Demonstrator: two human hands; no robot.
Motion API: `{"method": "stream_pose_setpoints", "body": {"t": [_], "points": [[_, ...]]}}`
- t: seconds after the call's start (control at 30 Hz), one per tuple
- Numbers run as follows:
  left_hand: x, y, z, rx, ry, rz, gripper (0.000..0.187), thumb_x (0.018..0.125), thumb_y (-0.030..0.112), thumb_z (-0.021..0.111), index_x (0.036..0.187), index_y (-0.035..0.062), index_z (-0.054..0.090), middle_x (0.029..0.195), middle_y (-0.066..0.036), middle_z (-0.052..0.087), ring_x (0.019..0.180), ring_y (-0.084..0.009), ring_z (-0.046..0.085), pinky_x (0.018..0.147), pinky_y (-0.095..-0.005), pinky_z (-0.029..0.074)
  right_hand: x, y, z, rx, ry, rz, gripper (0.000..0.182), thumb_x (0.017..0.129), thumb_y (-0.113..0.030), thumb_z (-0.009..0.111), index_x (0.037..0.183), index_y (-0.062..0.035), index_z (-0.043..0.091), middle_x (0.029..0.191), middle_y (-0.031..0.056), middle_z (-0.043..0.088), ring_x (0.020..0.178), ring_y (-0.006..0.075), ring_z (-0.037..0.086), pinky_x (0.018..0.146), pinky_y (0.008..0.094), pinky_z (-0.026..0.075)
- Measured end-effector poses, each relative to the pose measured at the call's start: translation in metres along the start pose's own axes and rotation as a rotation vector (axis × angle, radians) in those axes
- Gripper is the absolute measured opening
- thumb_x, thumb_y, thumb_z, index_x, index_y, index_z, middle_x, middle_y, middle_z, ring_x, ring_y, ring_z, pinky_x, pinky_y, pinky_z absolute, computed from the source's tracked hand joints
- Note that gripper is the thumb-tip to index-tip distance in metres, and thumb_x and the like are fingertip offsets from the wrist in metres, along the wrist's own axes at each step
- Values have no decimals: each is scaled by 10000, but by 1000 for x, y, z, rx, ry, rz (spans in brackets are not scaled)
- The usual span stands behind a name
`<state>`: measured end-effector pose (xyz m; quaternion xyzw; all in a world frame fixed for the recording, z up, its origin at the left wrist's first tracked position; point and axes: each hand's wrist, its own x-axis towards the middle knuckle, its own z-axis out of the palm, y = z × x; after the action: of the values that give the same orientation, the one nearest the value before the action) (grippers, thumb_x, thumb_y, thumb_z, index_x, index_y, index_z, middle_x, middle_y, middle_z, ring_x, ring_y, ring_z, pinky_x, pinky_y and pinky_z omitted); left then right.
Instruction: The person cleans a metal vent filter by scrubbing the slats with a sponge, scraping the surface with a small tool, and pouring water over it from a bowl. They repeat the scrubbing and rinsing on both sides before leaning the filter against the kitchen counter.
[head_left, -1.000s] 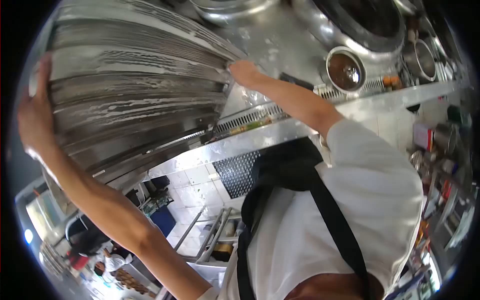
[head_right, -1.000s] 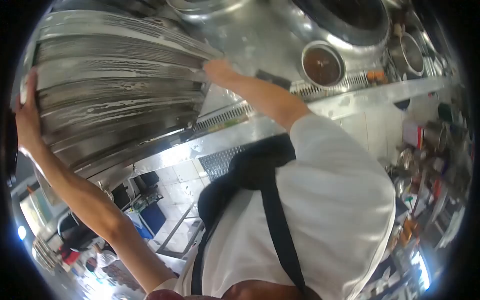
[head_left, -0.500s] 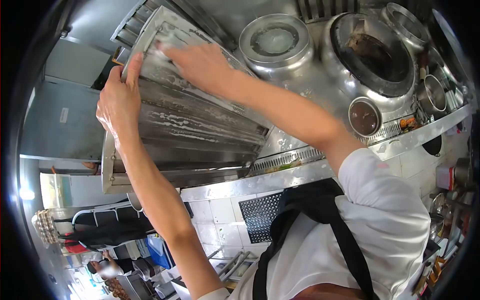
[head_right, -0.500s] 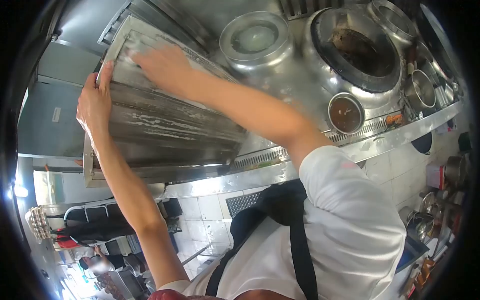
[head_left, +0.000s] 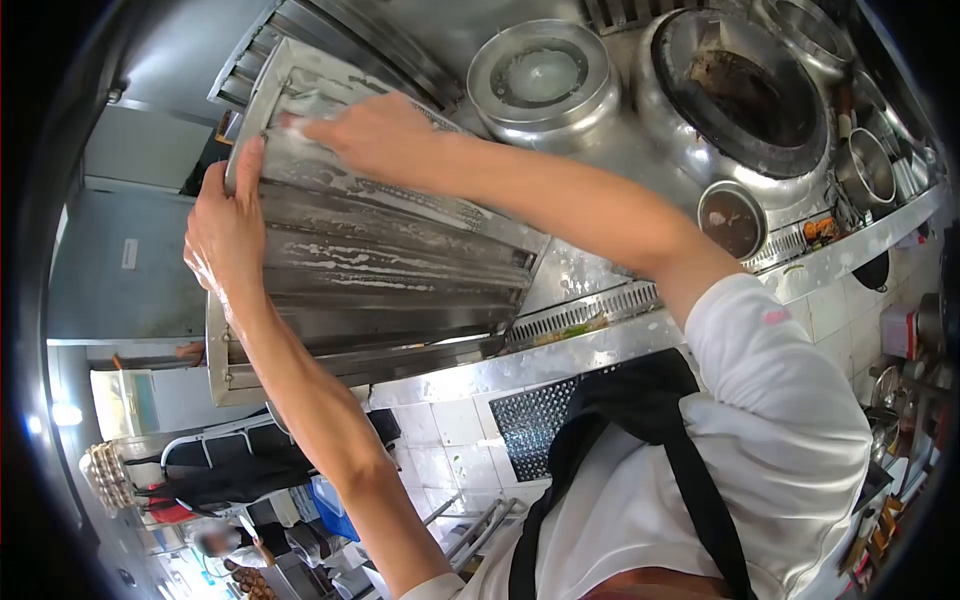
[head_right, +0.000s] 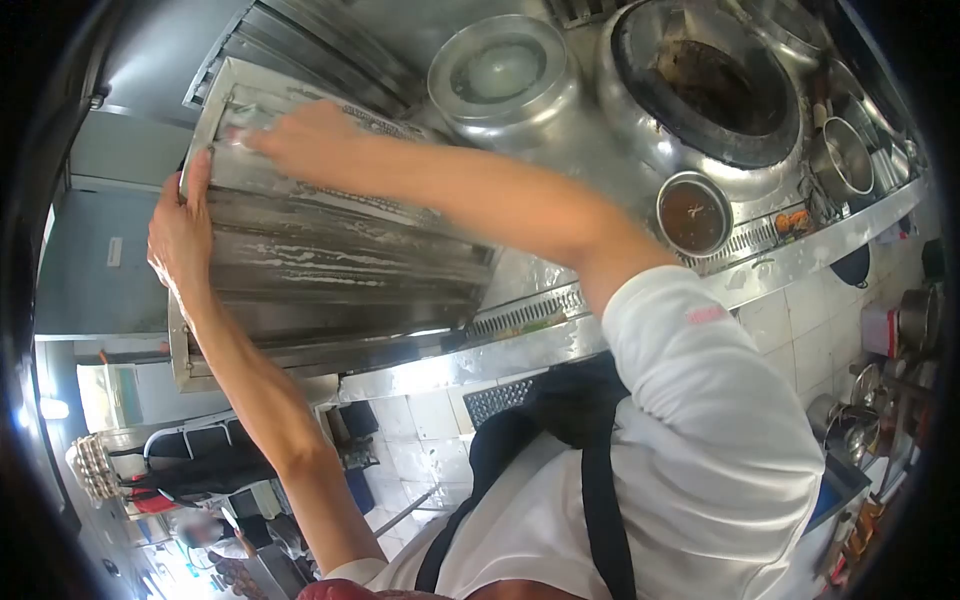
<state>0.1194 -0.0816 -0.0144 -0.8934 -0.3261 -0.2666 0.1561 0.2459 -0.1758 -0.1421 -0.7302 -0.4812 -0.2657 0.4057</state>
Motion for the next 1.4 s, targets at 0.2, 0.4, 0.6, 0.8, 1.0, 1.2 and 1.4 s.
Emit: {"method": "stream_pose_setpoints", "body": {"t": [0.2, 0.4, 0.6, 0.8, 1.0, 1.2, 1.4], "points": [[-7, 0, 3, 57, 28, -9, 784, 848, 821, 470, 1235, 174, 685, 1014, -183, 733, 1037, -410, 660, 893, -495, 503, -5, 7, -4, 6, -29, -92, 450, 938, -135, 516, 1378, -227, 537, 731, 109, 688, 636, 319, 686, 533, 446, 513], [-14, 0, -2, 44, 67, -3, 781, 820, 825, 512, 1203, 171, 704, 980, -173, 737, 990, -400, 674, 855, -481, 517, -31, 9, -9, -83, -256, -4, 493, 922, -119, 542, 1408, -190, 507, 767, 101, 696, 653, 297, 701, 526, 417, 537], [-6, 3, -2, 33, 83, -14, 778, 814, 828, 519, 1191, 175, 713, 953, -150, 741, 958, -390, 678, 834, -464, 520, -26, 17, 16, -89, 136, -159, 544, 912, -122, 552, 1448, -181, 476, 782, 88, 703, 655, 276, 710, 498, 400, 538], [-6, 8, 2, 37, 22, -47, 776, 809, 821, 535, 1208, 179, 712, 939, -146, 741, 964, -383, 682, 839, -457, 519, 15, 7, -24, -212, -216, -244, 556, 908, -129, 555, 1454, -199, 479, 850, 116, 721, 675, 270, 724, 486, 405, 546], [-2, 3, 8, 102, 116, -16, 793, 807, 831, 522, 1219, 178, 706, 935, -145, 742, 962, -393, 681, 842, -469, 518, 13, 18, -13, -259, -170, -353, 398, 935, -137, 511, 1331, -127, 549, 738, 130, 695, 609, 269, 708, 465, 421, 537], [-7, 1, 0, 95, 14, -56, 824, 797, 855, 496, 1244, 192, 694, 1002, -160, 738, 1007, -397, 670, 866, -490, 510, 0, 16, -14, -211, -163, -319, 523, 917, -123, 535, 1438, -137, 486, 706, 105, 684, 559, 263, 686, 444, 416, 525], [-6, -5, 4, 149, 65, -74, 813, 797, 853, 498, 1240, 202, 696, 1053, -168, 733, 1041, -387, 669, 886, -478, 512, -24, 28, 4, -248, -27, -367, 547, 918, -131, 540, 1460, -134, 461, 699, 107, 677, 558, 264, 683, 434, 411, 517]]}}
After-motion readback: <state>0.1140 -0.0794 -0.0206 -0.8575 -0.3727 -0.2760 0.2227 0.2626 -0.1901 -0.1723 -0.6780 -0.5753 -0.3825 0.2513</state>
